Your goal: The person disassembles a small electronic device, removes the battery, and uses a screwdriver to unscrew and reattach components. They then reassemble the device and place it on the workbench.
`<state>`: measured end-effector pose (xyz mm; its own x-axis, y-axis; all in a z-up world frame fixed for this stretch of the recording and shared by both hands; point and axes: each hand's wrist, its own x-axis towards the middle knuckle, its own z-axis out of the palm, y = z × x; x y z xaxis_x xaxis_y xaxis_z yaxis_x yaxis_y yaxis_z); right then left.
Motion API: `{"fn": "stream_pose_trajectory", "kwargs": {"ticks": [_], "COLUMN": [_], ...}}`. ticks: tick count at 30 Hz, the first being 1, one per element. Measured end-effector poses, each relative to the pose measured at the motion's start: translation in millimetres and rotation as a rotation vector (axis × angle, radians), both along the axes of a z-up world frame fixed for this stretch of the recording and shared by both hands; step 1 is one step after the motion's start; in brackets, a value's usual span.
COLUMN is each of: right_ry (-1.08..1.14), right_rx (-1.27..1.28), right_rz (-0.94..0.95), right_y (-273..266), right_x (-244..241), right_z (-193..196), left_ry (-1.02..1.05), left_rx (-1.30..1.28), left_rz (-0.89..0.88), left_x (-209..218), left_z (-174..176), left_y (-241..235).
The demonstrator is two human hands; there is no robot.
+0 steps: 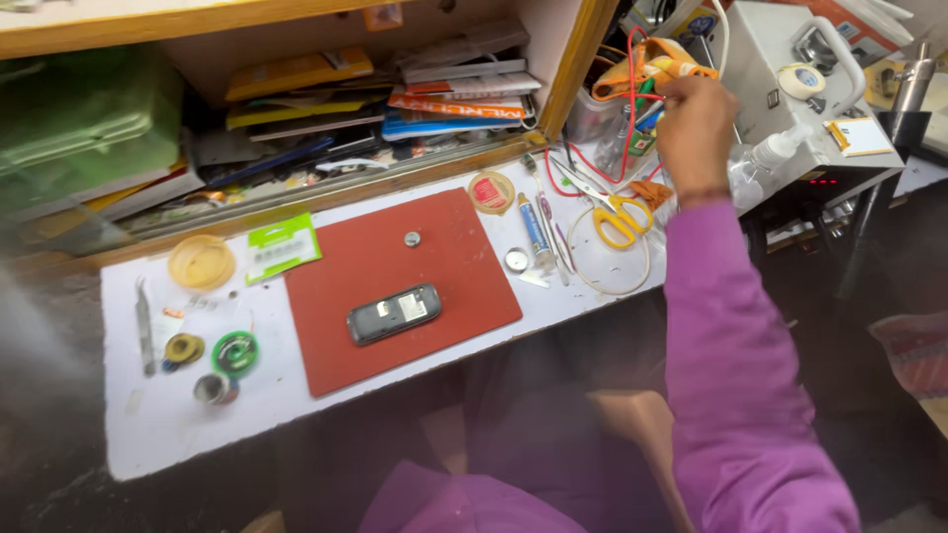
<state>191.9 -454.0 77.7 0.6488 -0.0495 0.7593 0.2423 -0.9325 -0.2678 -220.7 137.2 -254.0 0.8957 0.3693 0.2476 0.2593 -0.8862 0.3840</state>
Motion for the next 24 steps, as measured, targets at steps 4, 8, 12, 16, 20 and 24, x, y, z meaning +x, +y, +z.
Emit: {"fn": "stream_pose_trajectory", "kwargs": {"ticks": [4,8,12,16,20,24], "right_ry": [0.237,0.436,0.475,0.523,0.429,0.477], "right_rx": [-0.106,-0.297,-0.399,-0.347,-0.55,-0.527], "right_rz": [0.012,-0.053,0.128,0.106,0.138,0.135], "right_y": [-33,-40,-43,-52,-65,-72], "right_x": [69,94,96,94,94,98], "right_z": [2,-3,-9,-24,-33,-38], "left_ry": [-0.044,-0.118,0.082,-0.153,-0.354,-0.358], "left_rx": [0.02,0.039,0.102,0.01,-0.075,-0.282], "left_rz": [0.033,0.048,0.06,0.015,-0.31,-0.388], "left_x": [-22,-45,-45,-24,30,106], "left_z": [2,19,62,130,197,241], "left_y": [7,13,2,-35,-68,-109]}}
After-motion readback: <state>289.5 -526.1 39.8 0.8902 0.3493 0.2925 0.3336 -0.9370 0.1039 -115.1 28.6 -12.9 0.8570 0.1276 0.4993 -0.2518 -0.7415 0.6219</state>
